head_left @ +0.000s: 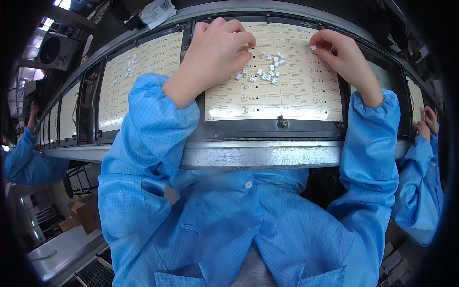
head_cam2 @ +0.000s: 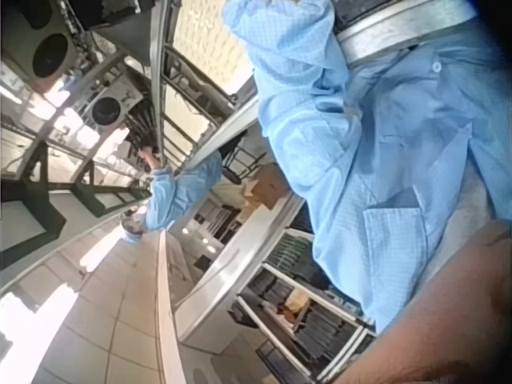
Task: Placing small electronic components onto a circuit board at a manual assembly station.
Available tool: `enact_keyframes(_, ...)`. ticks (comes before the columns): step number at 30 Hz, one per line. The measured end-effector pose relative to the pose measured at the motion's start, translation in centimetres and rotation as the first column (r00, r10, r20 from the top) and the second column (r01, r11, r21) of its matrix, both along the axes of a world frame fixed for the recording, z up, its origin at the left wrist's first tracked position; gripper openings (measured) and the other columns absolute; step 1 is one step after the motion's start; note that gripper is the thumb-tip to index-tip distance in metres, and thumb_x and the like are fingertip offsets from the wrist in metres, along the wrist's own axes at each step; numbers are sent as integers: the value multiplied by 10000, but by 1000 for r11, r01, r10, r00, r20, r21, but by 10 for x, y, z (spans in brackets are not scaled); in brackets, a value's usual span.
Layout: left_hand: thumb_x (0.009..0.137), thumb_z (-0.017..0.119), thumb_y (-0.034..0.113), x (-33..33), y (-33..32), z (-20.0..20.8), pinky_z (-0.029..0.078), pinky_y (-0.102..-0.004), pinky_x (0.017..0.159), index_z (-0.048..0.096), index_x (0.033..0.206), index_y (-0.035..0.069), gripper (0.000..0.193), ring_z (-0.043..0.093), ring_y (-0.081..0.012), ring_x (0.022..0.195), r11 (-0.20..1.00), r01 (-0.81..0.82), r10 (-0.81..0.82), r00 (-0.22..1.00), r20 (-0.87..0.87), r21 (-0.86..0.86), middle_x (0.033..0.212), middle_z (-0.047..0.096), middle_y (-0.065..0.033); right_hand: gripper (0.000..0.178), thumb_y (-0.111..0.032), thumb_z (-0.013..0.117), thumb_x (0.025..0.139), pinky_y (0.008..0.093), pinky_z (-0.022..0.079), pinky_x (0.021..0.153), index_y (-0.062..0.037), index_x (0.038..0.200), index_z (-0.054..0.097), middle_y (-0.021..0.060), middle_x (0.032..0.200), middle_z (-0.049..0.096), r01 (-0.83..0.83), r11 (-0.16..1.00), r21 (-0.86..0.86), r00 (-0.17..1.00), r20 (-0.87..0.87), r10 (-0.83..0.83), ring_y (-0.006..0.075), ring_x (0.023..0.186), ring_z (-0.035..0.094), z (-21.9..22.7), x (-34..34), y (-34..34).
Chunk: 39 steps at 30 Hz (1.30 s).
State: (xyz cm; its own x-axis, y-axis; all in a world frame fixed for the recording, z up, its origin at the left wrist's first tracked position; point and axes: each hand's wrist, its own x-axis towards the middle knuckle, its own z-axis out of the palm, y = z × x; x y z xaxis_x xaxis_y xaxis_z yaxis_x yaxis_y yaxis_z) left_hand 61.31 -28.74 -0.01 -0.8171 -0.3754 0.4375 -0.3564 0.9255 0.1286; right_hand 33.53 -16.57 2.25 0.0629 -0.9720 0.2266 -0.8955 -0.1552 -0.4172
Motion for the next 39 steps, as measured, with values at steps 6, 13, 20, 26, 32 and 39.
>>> enact_keyframes(6, 845, 663, 144, -2, -8, 0, 420, -398, 838, 661, 923, 106, 86, 611, -223, 922, 993, 51, -41, 994, -102, 104, 868, 649, -31, 136, -24, 652, 889, 292, 482, 675, 3, 1023, 664, 89, 908, 648, -58, 998, 18, 998, -38, 58, 177, 772, 589, -3, 3, -2)
enact_keyframes(13, 873, 669, 120, 10, -6, 23, 509, -320, 650, 640, 950, 36, 118, 583, -166, 692, 914, -12, 34, 998, -47, 405, 756, 616, -58, 151, 2, 643, 878, 330, 533, 746, 28, 1027, 655, 132, 944, 656, -47, 998, 50, 995, -85, 51, 245, 836, 653, -4, 9, -6)
enact_keyframes(20, 871, 662, 133, 8, -8, 8, 570, -339, 740, 693, 989, 43, 152, 709, -233, 778, 931, 146, -43, 954, -296, 334, 814, 706, -107, 177, 15, 663, 861, 329, 526, 721, 6, 1034, 631, 109, 889, 643, 40, 994, 100, 998, -45, -35, 227, 783, 628, 1, 21, -7)
enact_keyframes(26, 913, 663, 163, 16, -12, 9, 572, -330, 764, 702, 1029, 48, 168, 706, -219, 846, 918, 98, -36, 985, -166, 384, 943, 724, -96, 234, 8, 670, 866, 298, 499, 712, -19, 1091, 612, 72, 858, 621, -72, 997, 42, 997, -18, 73, 170, 766, 582, 2, 32, -5)
enact_keyframes(32, 875, 678, 109, 18, -15, -2, 574, -326, 741, 706, 991, 44, 136, 689, -224, 790, 978, 37, -16, 994, -104, 205, 965, 699, -100, 185, -63, 663, 910, 267, 481, 689, -10, 1085, 637, 66, 896, 641, -113, 992, 63, 986, 128, 105, 138, 772, 578, 0, 59, -8)
enact_keyframes(39, 855, 642, 158, 16, -11, -1, 427, -389, 820, 729, 961, 97, 151, 675, -239, 865, 948, 3, 18, 998, -65, 317, 874, 721, -50, 138, -68, 656, 916, 291, 503, 716, 10, 1029, 651, 91, 913, 635, -75, 995, 60, 995, 71, 70, 166, 792, 613, -5, 53, -7)
